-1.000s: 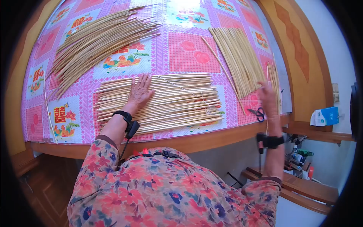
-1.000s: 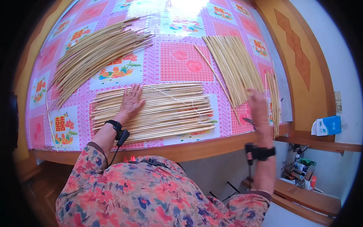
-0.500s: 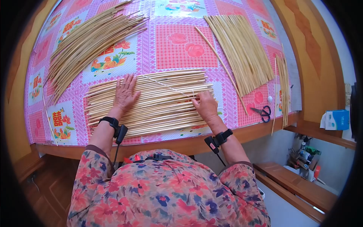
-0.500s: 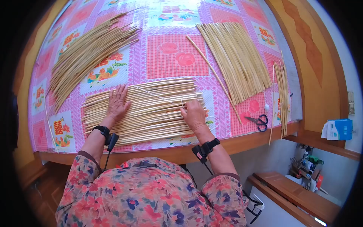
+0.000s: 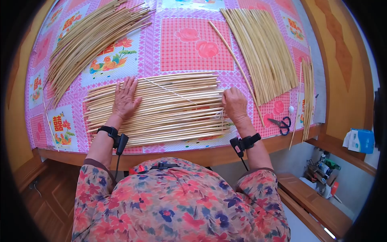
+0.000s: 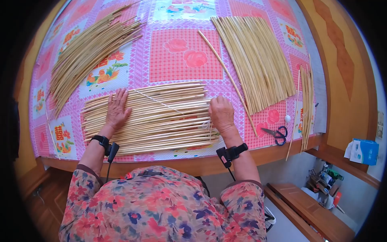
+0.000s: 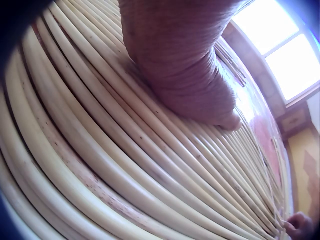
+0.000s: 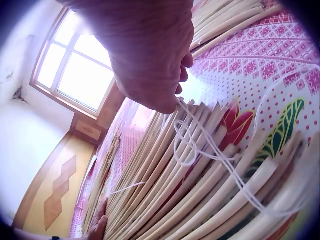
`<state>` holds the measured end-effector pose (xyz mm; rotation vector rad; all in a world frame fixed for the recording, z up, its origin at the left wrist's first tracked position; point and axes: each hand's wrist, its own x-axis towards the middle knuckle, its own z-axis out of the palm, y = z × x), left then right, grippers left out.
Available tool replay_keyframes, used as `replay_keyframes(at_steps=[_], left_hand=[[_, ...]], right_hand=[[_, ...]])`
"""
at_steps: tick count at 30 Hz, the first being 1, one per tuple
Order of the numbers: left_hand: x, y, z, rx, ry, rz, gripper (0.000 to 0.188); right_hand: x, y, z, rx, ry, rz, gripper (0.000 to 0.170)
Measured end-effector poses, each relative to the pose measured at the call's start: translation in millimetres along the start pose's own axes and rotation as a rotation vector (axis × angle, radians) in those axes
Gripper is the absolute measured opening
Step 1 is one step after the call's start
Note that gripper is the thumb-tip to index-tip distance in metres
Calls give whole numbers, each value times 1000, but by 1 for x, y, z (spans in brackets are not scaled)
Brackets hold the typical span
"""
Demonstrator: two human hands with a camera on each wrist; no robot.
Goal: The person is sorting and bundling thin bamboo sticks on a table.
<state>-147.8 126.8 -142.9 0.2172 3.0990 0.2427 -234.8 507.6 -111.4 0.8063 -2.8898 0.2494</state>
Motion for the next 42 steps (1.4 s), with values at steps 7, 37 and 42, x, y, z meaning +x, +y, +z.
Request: replay_keyframes(at_steps=[7,37,42], left_hand=[[1,1,-1,18,-22,-4,65],[-2,-6,6,-52,38,0,64],[-4,-9,8,-92,34,12,65]], right_hand=[[-1,48,3,51,-39,63,9],[138,30,-139,-346,337,-64,8],[211,3,-127,-245,541,-249,7]])
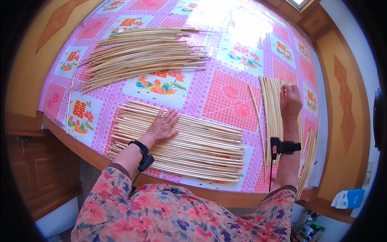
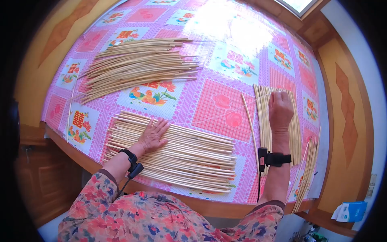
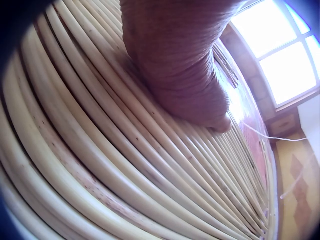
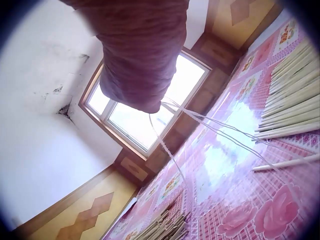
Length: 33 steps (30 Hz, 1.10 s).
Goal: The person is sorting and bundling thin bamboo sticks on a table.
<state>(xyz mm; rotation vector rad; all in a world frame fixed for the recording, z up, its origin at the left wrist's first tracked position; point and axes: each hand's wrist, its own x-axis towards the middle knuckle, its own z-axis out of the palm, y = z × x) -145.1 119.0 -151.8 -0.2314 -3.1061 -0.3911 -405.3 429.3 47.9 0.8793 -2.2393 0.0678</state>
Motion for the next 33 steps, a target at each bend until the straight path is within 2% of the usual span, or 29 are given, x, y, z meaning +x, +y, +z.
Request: replay_keyframes(at_steps=[4,8,12,14,15,18,22,24,28,30,32,33], left_hand=[[-1,0,1,11,6,13,66],[-1,-3,7,3,-16,4,65],[-3,-2,3,-34,-4,3,63],[-4,-2,6,-37,-7,-10,64],[-3,-3,6,-30,-3,-2,64],[-4,-3,9,-9,7,-6,65],[-4,-3,13,-47,56,-2,66],[-5,-4,16,-66,76,31,66],[-5,-5,8,-142,53,29,66],[-3,-5,7,-162,74,17,66],[-2,-3,0,-193,-24,-10,65],[-2,-2,0,-214,39,-13,63]], right_hand=[[-36,-21,73,-139,-406,-55,6],[-87,-37,113,-57,-583,-22,10],[-70,-52,101,-82,-620,84,12],[-50,-56,98,-30,-344,157,12],[-38,-58,98,-9,-258,128,15],[-18,-86,103,94,-253,13,16],[-40,-139,140,275,-469,-112,14],[-56,-150,150,230,-645,-120,13],[-63,-154,158,288,-646,-60,14],[-52,-154,149,254,-735,-25,17],[-37,-163,139,249,-700,-40,19],[-29,-169,134,249,-669,-45,21]])
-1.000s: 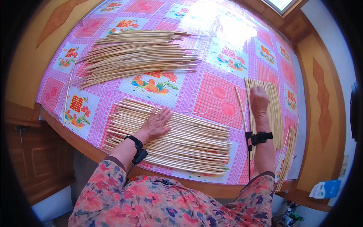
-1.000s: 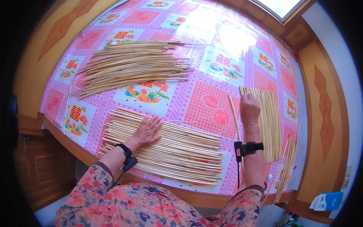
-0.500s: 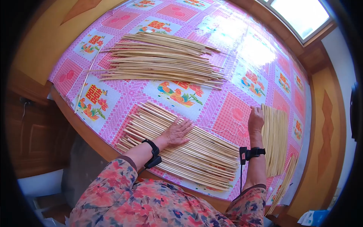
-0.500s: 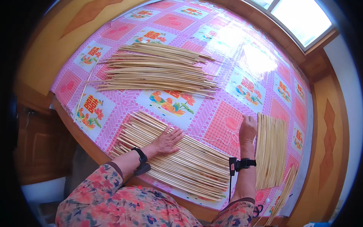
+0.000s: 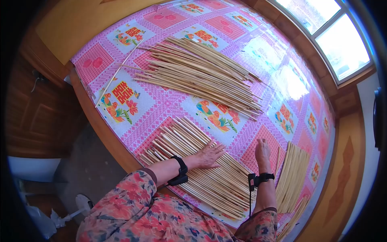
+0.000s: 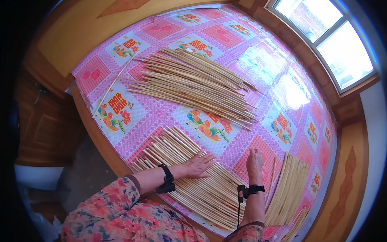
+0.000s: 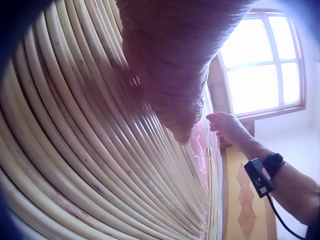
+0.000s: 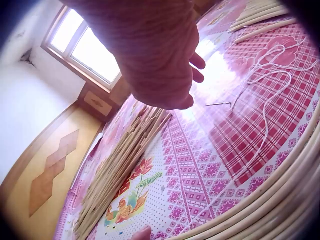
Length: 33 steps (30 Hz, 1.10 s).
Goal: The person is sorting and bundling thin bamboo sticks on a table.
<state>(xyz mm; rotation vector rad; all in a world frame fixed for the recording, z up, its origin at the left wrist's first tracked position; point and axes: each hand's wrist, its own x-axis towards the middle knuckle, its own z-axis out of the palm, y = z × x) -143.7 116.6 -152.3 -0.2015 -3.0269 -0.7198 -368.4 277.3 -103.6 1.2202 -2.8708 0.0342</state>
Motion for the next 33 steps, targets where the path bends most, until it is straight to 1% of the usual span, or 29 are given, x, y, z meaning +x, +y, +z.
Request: replay_keyframes(at_steps=[1,3,4,6,8,10,14,15,16,17,18,19,20,21,24,26,27,29,33], left_hand=[[1,1,-4,-5,2,5,63],[4,1,-11,-1,100,20,57],[5,-1,-19,-2,101,26,57],[4,-15,-39,-114,88,37,49],[-13,-44,-60,-103,147,56,44],[-38,-88,-77,-47,191,1,42],[-103,-175,-99,135,323,-248,41],[-114,-187,-103,136,325,-244,41],[-125,-196,-109,162,319,-300,41],[-132,-202,-112,187,312,-358,41],[-135,-207,-112,186,312,-358,41],[-138,-208,-109,183,328,-409,42],[-138,-210,-104,175,342,-461,42],[-135,-209,-106,165,340,-460,42],[-139,-201,-103,195,315,-530,45],[-137,-205,-105,202,318,-494,46],[-136,-205,-105,211,321,-511,46],[-138,-208,-103,236,323,-477,46],[-139,-206,-106,229,303,-486,46]], right_hand=[[5,-10,-8,-6,-1,3,21],[19,-34,-20,123,76,-168,22],[26,-47,-24,119,78,-164,22],[39,-75,-29,123,8,-274,23],[52,-101,-25,151,25,-265,23],[67,-117,-14,184,65,-263,25],[99,-137,15,159,109,-260,25],[106,-141,22,135,102,-255,25],[112,-146,28,123,209,-295,24],[116,-148,33,122,209,-296,24],[120,-153,34,71,163,-311,23],[122,-156,35,19,113,-323,23],[124,-156,43,52,199,-348,21],[126,-157,43,47,192,-345,21],[122,-162,48,64,179,-338,21],[119,-162,52,156,254,-391,20],[115,-163,49,166,256,-407,20],[110,-170,41,184,124,-449,20],[117,-168,33,208,105,-552,16]])
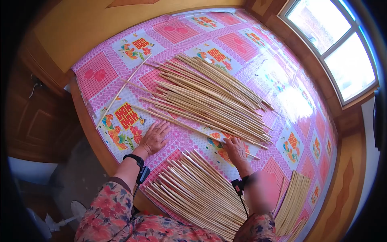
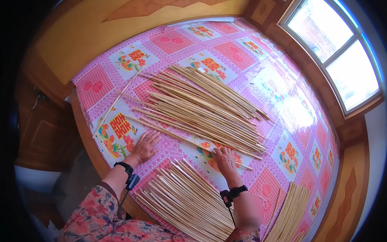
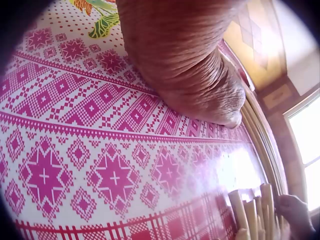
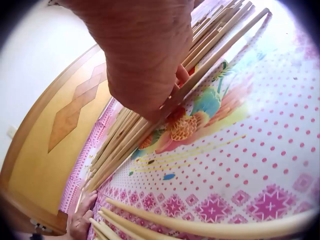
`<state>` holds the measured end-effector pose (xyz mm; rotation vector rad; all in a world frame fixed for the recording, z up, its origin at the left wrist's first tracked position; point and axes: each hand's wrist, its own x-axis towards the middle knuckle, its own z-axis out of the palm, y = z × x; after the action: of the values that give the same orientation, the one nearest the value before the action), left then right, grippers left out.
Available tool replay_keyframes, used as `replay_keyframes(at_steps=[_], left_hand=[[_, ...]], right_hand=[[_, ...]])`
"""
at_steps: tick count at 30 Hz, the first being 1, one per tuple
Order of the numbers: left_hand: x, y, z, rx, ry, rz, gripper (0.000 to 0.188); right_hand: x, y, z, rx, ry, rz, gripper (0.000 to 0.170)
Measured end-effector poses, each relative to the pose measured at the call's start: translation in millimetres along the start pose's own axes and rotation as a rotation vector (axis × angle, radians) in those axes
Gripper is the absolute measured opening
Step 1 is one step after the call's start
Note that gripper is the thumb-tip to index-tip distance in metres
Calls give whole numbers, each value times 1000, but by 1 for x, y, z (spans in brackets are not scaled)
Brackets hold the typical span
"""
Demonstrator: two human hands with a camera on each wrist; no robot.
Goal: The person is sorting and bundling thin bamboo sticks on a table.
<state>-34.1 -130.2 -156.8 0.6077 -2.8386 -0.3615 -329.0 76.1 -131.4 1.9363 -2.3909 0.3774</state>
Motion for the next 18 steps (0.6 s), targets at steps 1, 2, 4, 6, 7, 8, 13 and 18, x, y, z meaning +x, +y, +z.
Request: replay_keyframes(at_steps=[1,2,4,6,7,8,13,18], left_hand=[[0,0,-1,-6,-6,-4,46],[0,0,-2,2,2,-11,46],[1,1,-2,-6,-6,-6,46],[0,0,0,4,-2,1,46],[0,0,1,-1,2,1,46],[0,-1,2,-4,5,-1,46],[1,0,-2,-43,9,5,44],[2,1,-1,-51,-7,-20,45]], right_hand=[[6,0,-8,47,39,14,14],[11,2,-14,98,78,30,12],[36,17,-26,29,52,56,13],[68,40,-18,-3,182,99,15],[84,50,-13,-6,185,97,15],[101,59,-7,-26,205,98,16],[157,84,23,-85,161,110,18],[186,84,34,-187,77,94,21]])
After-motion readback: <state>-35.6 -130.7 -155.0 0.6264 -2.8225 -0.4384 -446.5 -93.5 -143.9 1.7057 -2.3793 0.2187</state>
